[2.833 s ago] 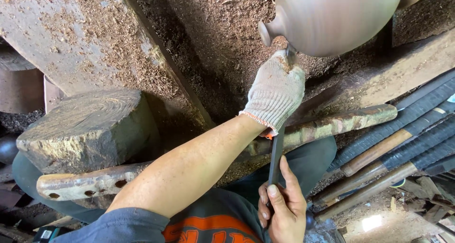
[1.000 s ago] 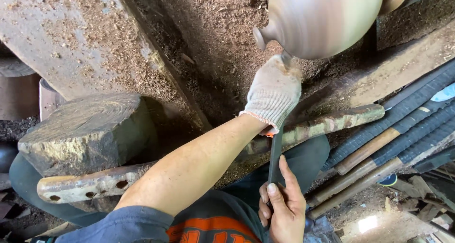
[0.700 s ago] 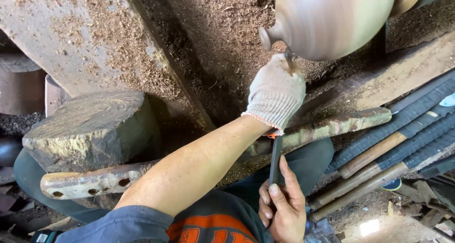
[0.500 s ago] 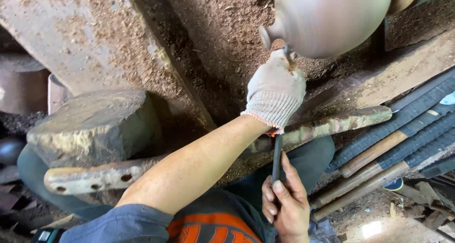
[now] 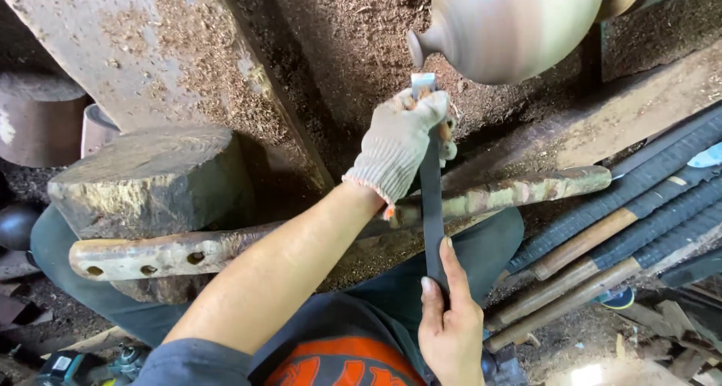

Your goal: The person turns a wooden vessel on a spinning lathe, holding a long chisel against the rotating wood to shape and smooth its surface. They occasionally reposition the tool, steady the workpiece with a gloved hand, and resume cutting along the vessel's body and neck.

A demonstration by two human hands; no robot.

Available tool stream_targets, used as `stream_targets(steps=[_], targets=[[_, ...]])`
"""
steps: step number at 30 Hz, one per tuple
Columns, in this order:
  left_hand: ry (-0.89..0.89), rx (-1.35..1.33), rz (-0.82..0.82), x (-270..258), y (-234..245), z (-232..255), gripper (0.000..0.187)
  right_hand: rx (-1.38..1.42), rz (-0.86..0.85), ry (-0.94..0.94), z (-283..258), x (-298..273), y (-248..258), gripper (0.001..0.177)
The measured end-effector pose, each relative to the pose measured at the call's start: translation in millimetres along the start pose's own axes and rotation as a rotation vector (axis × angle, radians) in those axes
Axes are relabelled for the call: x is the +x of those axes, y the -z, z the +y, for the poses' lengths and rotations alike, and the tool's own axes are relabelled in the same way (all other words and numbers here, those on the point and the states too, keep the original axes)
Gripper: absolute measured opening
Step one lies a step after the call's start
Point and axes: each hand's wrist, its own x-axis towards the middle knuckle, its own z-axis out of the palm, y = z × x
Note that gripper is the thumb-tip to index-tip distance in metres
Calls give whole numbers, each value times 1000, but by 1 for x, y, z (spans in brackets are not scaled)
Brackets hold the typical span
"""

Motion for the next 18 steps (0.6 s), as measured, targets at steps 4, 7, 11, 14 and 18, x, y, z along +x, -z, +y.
stream_targets(steps=[4, 7, 11, 14, 18], targets=[[-116, -53, -105, 17, 5, -8, 15, -35, 16, 49, -6, 4, -3, 59], [-128, -32, -82, 13, 2, -5, 14, -32, 33, 156, -9, 1, -6, 57], [-144, 119, 5, 6, -1, 2, 17, 131, -15, 36, -7, -10, -17, 60], [-168, 32, -29, 5, 1, -1, 15, 445, -107, -214, -17, -15, -25, 66], [-221, 96, -11, 10, 3, -5, 14, 626, -169, -277, -27, -17, -30, 69]])
